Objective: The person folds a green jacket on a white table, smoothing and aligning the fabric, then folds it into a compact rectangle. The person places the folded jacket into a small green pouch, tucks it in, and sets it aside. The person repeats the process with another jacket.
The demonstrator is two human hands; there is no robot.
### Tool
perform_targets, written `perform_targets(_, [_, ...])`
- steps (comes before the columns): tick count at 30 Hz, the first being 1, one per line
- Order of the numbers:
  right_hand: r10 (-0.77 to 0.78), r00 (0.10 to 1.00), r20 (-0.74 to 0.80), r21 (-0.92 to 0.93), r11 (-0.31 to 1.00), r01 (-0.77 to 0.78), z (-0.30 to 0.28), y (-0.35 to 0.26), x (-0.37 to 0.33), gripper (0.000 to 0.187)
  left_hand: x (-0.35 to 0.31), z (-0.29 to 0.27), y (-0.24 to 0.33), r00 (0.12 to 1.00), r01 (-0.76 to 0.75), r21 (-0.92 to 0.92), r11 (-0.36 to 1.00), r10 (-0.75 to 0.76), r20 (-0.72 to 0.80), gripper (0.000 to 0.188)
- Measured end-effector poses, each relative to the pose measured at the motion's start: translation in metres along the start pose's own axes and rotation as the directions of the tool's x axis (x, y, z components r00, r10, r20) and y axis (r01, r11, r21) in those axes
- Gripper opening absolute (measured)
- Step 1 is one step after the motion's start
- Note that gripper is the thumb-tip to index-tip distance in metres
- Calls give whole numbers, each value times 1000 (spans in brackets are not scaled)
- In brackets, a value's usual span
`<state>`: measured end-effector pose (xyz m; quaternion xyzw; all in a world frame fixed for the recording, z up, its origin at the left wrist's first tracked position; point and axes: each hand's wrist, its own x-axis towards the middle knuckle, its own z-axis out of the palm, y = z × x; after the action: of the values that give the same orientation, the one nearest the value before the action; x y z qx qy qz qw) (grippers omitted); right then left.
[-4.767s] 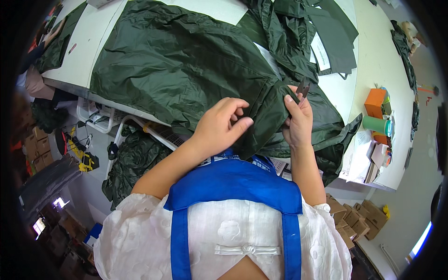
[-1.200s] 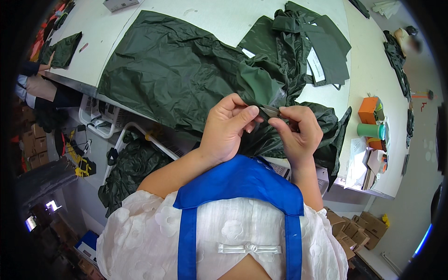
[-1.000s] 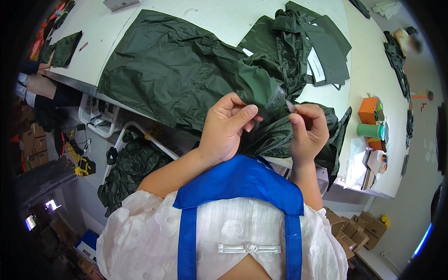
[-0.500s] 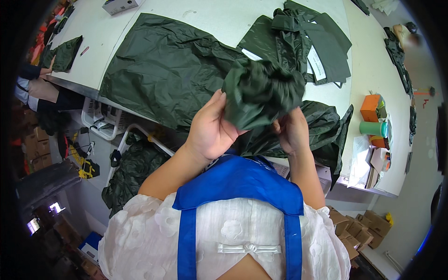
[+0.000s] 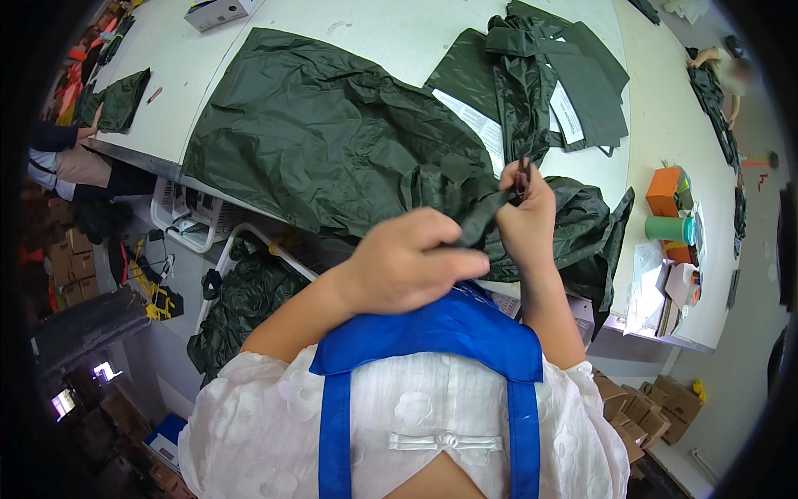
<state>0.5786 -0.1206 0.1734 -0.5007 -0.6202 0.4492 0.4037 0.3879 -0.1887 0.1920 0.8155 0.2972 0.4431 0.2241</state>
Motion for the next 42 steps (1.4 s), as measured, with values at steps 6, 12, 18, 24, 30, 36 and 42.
perform_targets(6, [-202,961,-189,-106,977,184,1,16,11,22,-12,5,-19,942,326,369,870,-266,-205,26])
perform_targets(12, [-17,929,370,4,1000,16,11,-39,-9,34,-7,-11,-23,781,578,33,816,-540,-314,50])
perform_targets(18, [-97,920,380,11,995,101,32,-16,-2,16,-14,-30,-71,662,748,338,571,-603,-446,52])
perform_targets(24, [80,990,118,-39,996,-75,-15,90,150,31,-44,-69,-131,577,779,447,440,-782,-235,40])
perform_targets(30, [504,864,-9,634,671,-384,-31,119,249,27,-18,-54,-126,688,712,435,551,-671,-276,40])
perform_targets(36, [621,783,-30,795,490,-358,-36,160,314,26,-4,-7,-126,579,814,-53,578,-802,146,45])
perform_targets(42, [105,974,202,838,495,-228,-34,97,210,7,28,11,-154,508,508,-841,188,-853,116,77])
